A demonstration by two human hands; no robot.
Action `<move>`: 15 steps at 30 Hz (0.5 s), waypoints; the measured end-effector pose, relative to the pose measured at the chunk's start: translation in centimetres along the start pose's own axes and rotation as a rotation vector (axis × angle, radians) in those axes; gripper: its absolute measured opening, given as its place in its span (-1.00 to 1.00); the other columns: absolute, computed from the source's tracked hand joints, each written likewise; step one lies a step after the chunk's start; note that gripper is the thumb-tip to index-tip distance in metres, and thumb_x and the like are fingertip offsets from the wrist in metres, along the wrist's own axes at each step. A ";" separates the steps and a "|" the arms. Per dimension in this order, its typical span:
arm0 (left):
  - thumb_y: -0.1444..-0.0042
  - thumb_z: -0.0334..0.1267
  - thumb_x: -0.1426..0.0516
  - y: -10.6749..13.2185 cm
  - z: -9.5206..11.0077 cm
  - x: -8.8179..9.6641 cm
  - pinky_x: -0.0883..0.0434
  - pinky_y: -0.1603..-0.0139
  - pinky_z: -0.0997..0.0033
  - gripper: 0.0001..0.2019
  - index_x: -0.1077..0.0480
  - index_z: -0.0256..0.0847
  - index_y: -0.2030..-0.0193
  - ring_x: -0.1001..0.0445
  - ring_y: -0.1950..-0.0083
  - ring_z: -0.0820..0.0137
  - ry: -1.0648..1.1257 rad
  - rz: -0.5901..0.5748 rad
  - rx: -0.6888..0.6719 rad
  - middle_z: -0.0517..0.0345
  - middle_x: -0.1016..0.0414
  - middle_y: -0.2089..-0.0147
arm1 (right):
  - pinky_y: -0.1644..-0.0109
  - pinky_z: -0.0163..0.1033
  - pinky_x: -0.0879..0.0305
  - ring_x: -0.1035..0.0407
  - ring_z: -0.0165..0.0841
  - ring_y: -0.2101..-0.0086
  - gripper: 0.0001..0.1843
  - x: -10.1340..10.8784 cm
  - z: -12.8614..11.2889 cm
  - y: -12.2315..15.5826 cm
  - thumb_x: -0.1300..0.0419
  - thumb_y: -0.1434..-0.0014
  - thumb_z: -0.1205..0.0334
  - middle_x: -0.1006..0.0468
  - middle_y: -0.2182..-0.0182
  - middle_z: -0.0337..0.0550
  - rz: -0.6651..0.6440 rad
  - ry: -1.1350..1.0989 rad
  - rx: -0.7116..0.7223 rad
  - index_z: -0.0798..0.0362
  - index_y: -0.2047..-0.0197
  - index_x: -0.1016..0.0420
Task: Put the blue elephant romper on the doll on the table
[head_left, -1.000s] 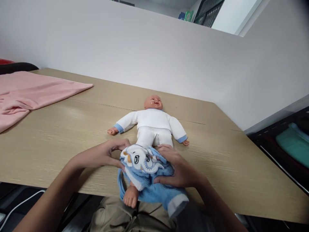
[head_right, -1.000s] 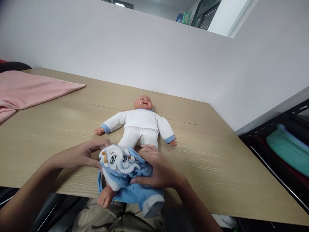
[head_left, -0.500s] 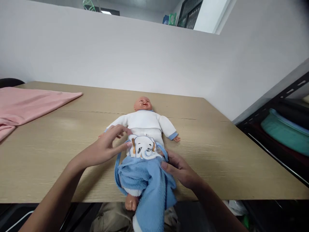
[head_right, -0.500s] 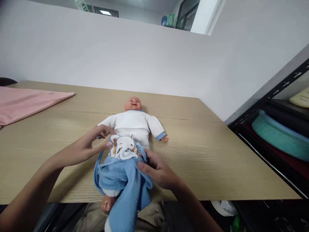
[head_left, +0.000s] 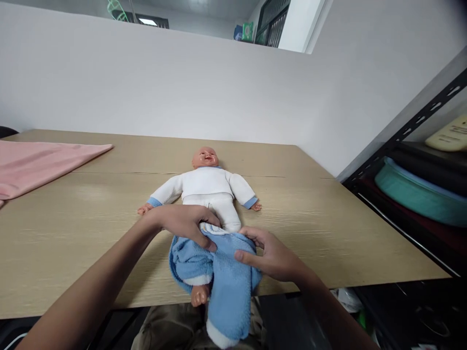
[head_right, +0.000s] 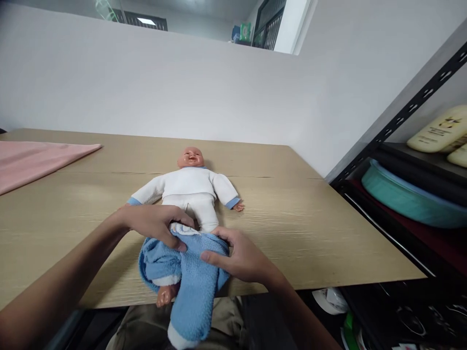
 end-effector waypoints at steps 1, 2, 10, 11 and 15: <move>-0.16 -0.04 -0.42 -0.1 0.2 0.0 -0.26 0.24 0.45 -0.70 -0.48 -0.18 0.20 -0.34 0.24 0.38 -0.011 -0.018 -0.012 0.29 -0.34 0.30 | -0.05 -0.15 -0.45 -0.50 -0.20 0.11 -0.56 0.1 0.1 0.2 -0.42 -0.32 -0.16 -0.63 0.15 -0.17 -0.034 -0.005 0.001 0.02 -0.03 -0.67; -0.15 -0.05 -0.42 -0.2 0.6 0.0 -0.22 0.27 0.45 -0.68 -0.44 -0.17 0.23 -0.28 0.27 0.40 -0.003 -0.028 -0.040 0.31 -0.27 0.32 | -0.14 -0.10 -0.45 -0.52 -0.16 0.03 -0.54 0.1 0.2 0.3 -0.43 -0.31 -0.14 -0.65 0.08 -0.14 -0.065 -0.037 0.006 0.01 -0.09 -0.67; -0.28 -0.03 -0.32 -1.3 0.5 -0.7 -0.38 -0.06 0.40 -0.70 -0.43 -0.16 0.02 -0.43 0.01 0.24 0.184 0.006 -0.137 0.18 -0.39 0.12 | -0.33 0.04 -0.46 -0.51 -0.01 -0.26 -0.18 -1.4 -0.6 1.9 -0.42 -0.32 -0.12 -0.62 -0.27 0.00 -0.204 -0.374 -0.036 -0.05 -0.53 -0.35; -0.27 -0.01 -0.33 -1.5 0.0 -0.9 -0.39 -0.09 0.39 -0.68 -0.45 -0.15 0.01 -0.45 -0.02 0.22 0.183 0.011 -0.132 0.16 -0.43 0.10 | -0.32 0.03 -0.47 -0.53 0.01 -0.24 -0.21 -1.7 -1.2 2.2 -0.48 -0.26 -0.09 -0.66 -0.23 -0.03 -0.271 -0.330 -0.049 -0.05 -0.47 -0.45; -0.18 0.09 -0.41 -1.9 -1.4 -1.4 -0.44 -0.15 0.36 -0.56 -0.55 -0.13 -0.05 -0.53 -0.14 0.14 0.201 0.009 -0.143 0.13 -0.58 0.04 | -0.31 0.02 -0.47 -0.59 0.02 -0.14 -0.49 -2.5 -3.1 2.7 -0.53 -0.20 0.02 -0.75 -0.10 -0.09 -0.418 -0.194 0.000 -0.03 -0.18 -0.74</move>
Point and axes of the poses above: each hand's wrist, its own y-axis away from the middle knuckle, its own x-axis out of the back of the hand, z = x × y, the point moved 5 cm from there along -y, towards the middle knuckle
